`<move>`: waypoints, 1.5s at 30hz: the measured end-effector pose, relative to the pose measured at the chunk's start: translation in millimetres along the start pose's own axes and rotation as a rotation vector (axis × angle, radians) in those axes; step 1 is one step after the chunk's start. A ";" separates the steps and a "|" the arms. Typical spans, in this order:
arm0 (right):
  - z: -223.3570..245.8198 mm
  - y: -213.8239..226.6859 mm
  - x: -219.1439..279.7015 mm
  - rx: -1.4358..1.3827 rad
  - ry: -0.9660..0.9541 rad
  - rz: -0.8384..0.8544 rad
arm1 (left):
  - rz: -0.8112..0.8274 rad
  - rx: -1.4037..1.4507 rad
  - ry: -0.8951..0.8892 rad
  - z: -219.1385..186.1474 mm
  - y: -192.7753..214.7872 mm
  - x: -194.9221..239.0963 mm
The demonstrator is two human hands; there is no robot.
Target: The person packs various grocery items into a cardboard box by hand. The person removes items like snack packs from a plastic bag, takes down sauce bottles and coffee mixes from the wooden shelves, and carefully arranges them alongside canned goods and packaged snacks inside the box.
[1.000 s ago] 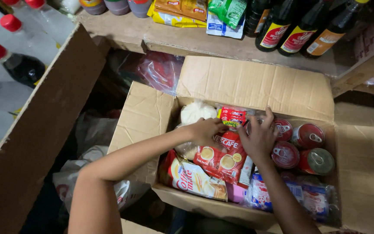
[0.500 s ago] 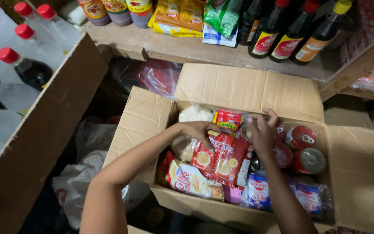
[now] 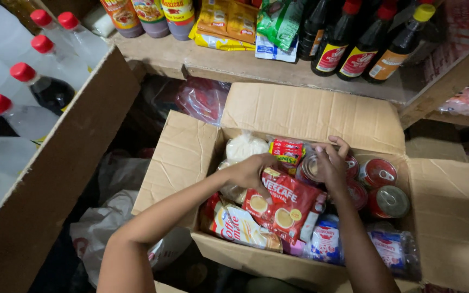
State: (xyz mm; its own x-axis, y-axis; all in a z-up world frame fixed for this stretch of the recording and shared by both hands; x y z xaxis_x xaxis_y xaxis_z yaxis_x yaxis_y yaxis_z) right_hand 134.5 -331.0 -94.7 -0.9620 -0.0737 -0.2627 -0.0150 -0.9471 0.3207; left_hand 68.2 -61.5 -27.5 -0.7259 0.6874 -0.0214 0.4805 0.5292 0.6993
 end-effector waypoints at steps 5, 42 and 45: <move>52.8 11.8 15.5 0.424 0.165 -0.147 | -0.138 0.145 -0.001 -38.6 13.4 21.5; 25.1 22.4 166.5 -0.658 -0.746 -0.023 | -0.674 0.995 0.488 2.7 -98.3 65.1; 33.1 24.1 173.9 -0.697 -0.751 -0.119 | -0.544 1.302 0.548 -26.4 -102.1 80.1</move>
State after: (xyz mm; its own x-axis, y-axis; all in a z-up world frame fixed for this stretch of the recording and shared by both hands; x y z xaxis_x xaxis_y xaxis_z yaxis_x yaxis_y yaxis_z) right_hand -42.2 -356.3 -102.6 -0.8903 0.0194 0.4549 -0.1899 -0.9239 -0.3322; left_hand -52.0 -73.6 -81.7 -0.9004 0.1596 0.4048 -0.0245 0.9103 -0.4133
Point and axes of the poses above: each hand's wrist, its own x-axis away from the middle knuckle, its own y-axis out of the back of the hand, z = x × y, the point moved 2 cm from there along -x, towards the middle knuckle, and after that the axes turned 5 degrees about -y, right-handed, at the moved point
